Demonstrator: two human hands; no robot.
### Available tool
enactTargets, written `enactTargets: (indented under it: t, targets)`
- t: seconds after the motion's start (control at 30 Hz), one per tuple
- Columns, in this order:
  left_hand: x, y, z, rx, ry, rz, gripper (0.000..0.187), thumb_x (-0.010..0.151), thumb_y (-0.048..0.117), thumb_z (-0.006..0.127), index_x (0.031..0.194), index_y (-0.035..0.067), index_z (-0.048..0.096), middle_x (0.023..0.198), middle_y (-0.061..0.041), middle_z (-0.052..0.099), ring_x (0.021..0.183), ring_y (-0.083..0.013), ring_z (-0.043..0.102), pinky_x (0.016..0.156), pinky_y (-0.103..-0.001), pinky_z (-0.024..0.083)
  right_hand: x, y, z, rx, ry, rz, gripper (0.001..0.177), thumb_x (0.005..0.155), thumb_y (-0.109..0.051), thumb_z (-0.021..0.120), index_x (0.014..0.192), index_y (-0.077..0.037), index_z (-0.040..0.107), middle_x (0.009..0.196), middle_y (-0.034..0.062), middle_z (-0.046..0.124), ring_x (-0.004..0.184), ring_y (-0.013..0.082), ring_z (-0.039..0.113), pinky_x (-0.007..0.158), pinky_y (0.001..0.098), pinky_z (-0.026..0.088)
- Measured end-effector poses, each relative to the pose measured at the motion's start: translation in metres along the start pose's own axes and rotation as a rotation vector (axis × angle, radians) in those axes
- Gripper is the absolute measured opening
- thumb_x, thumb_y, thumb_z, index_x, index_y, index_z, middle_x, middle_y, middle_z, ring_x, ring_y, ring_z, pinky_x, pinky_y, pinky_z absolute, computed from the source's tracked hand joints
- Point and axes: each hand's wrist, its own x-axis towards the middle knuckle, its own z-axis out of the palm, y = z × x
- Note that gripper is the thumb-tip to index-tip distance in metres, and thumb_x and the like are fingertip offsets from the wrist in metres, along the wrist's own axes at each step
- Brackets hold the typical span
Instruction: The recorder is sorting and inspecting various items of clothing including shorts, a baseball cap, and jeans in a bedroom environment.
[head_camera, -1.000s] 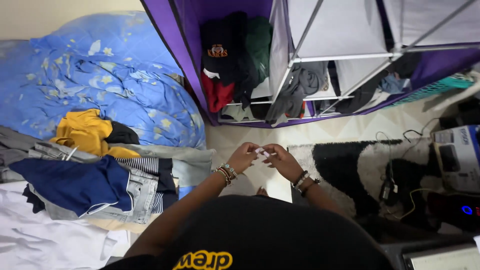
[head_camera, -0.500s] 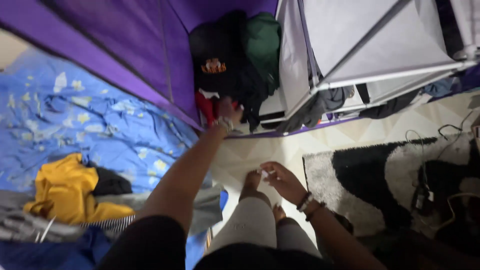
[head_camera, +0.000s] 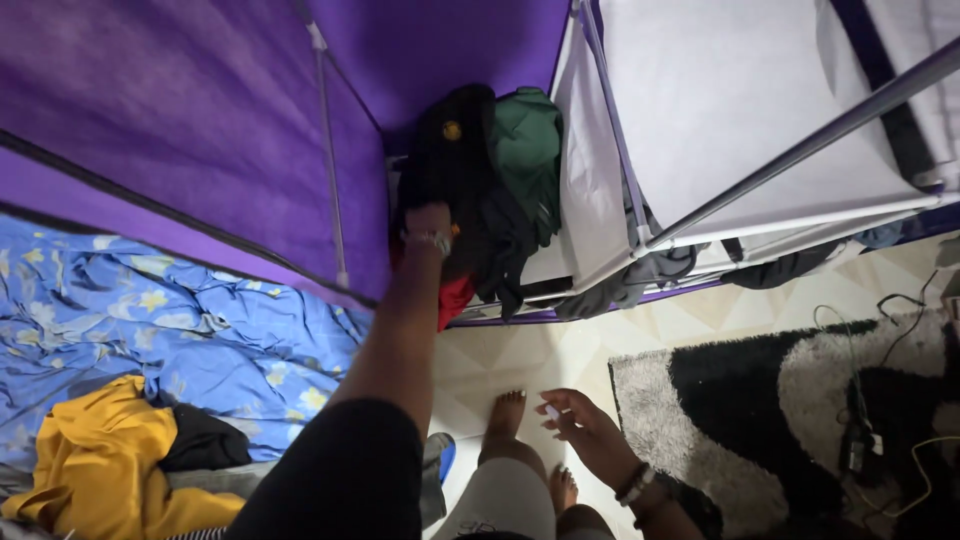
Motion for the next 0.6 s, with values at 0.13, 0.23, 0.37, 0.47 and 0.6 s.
enactTargets:
  t: [0.13, 0.23, 0.37, 0.47, 0.6]
  targets:
    - [-0.135, 0.045, 0.006, -0.337, 0.392, 0.077, 0.029, 0.083, 0.010, 0.068, 0.111, 0.006, 0.062, 0.110, -0.019, 0.066, 0.100, -0.0394, 0.066, 0.081, -0.052, 0.054, -0.005, -0.032, 0.001, 0.000, 0.012, -0.045, 0.043, 0.101, -0.035, 0.050, 0.138, -0.013, 0.054, 0.129, 0.0064, 0.070, 0.112, 0.0226, 0.072, 0.092, 0.0354, 0.058]
    - [-0.233, 0.066, 0.032, -0.607, 0.684, 0.204, 0.029, 0.087, 0.014, 0.065, 0.112, 0.002, 0.055, 0.104, -0.025, 0.059, 0.092, -0.0447, 0.060, 0.078, -0.054, 0.051, -0.011, -0.040, 0.005, -0.007, 0.035, -0.104, 0.047, 0.095, -0.026, 0.059, 0.140, -0.012, 0.051, 0.135, 0.0076, 0.065, 0.119, 0.0238, 0.069, 0.092, 0.0366, 0.060]
    - [-0.413, 0.106, 0.005, -0.943, 0.581, 0.370, 0.027, 0.089, 0.018, 0.068, 0.111, 0.003, 0.062, 0.104, -0.022, 0.063, 0.097, -0.0435, 0.060, 0.084, -0.052, 0.049, -0.046, -0.051, 0.013, -0.291, 0.354, -0.433, 0.087, 0.083, -0.026, 0.079, 0.151, -0.009, 0.029, 0.147, 0.0192, 0.039, 0.130, 0.0368, 0.050, 0.096, 0.0440, 0.052]
    - [-0.508, 0.118, -0.013, -0.975, 0.481, 0.623, 0.032, 0.087, 0.016, 0.069, 0.116, 0.005, 0.066, 0.111, -0.019, 0.066, 0.104, -0.0417, 0.061, 0.089, -0.050, 0.049, -0.084, -0.049, 0.024, -0.199, 0.351, -0.297, 0.107, 0.077, -0.033, 0.084, 0.156, -0.011, 0.015, 0.143, 0.0186, 0.045, 0.129, 0.0375, 0.054, 0.101, 0.0444, 0.049]
    - [-0.540, 0.111, 0.021, -0.731, 0.453, 1.024, 0.029, 0.083, 0.013, 0.068, 0.111, 0.011, 0.066, 0.115, -0.014, 0.064, 0.112, -0.0367, 0.061, 0.097, -0.046, 0.048, -0.123, -0.027, 0.038, -0.201, 0.257, -0.075, 0.109, 0.078, -0.038, 0.089, 0.152, -0.011, 0.013, 0.132, 0.0134, 0.060, 0.123, 0.0282, 0.061, 0.103, 0.0365, 0.048]
